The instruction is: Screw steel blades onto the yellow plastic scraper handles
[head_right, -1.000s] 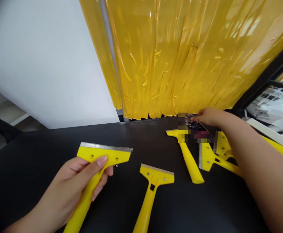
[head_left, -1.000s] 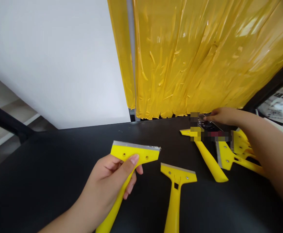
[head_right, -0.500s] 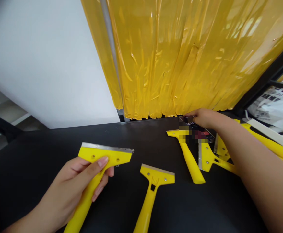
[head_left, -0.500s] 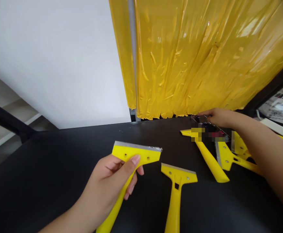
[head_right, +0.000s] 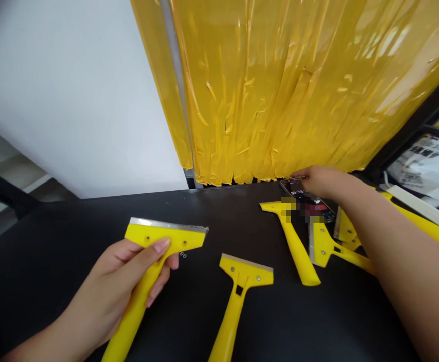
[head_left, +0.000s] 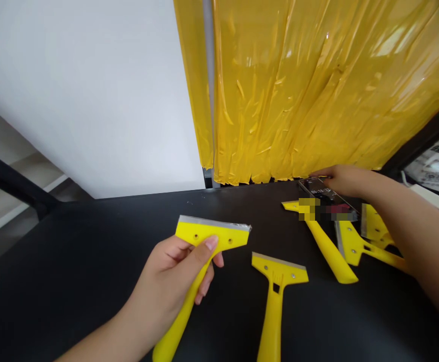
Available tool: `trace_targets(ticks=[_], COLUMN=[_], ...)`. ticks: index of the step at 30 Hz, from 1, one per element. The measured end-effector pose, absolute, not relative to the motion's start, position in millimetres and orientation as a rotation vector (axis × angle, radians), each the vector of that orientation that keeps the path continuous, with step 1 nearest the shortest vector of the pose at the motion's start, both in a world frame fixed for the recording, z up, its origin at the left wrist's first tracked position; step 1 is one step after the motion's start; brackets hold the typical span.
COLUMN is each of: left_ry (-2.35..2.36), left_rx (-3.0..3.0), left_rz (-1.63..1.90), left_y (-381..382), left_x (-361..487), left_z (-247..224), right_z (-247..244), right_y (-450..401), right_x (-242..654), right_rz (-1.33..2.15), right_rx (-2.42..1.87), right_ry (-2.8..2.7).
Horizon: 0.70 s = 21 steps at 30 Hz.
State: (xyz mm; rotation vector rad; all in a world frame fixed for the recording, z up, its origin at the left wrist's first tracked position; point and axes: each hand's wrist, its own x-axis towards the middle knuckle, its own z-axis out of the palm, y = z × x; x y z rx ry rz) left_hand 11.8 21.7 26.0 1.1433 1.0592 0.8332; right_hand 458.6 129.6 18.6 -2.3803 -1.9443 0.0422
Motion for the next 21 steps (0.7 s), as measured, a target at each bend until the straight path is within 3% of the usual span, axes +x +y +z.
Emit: trace_targets(ticks=[6,12,18,21], left_ry=[1.043,1.037,1.083,1.086], left_rx=[1.14,1.18,1.175,1.205], left_rz=[0.846,0.892,0.937,1.035], left_y=[23,27,23,23], left_x=[10,9,11,10], left_z=[27,30,31,32], right_z=[47,76,55,39], right_y=[120,88,46,31], right_x=[447,376,280,251], right_rz=[-0.071,-0.227,0.103,0.136], right_rx=[-2.425,-2.011,-1.403,-1.362], right_ry=[-1.931,-2.027,-2.364,-2.6])
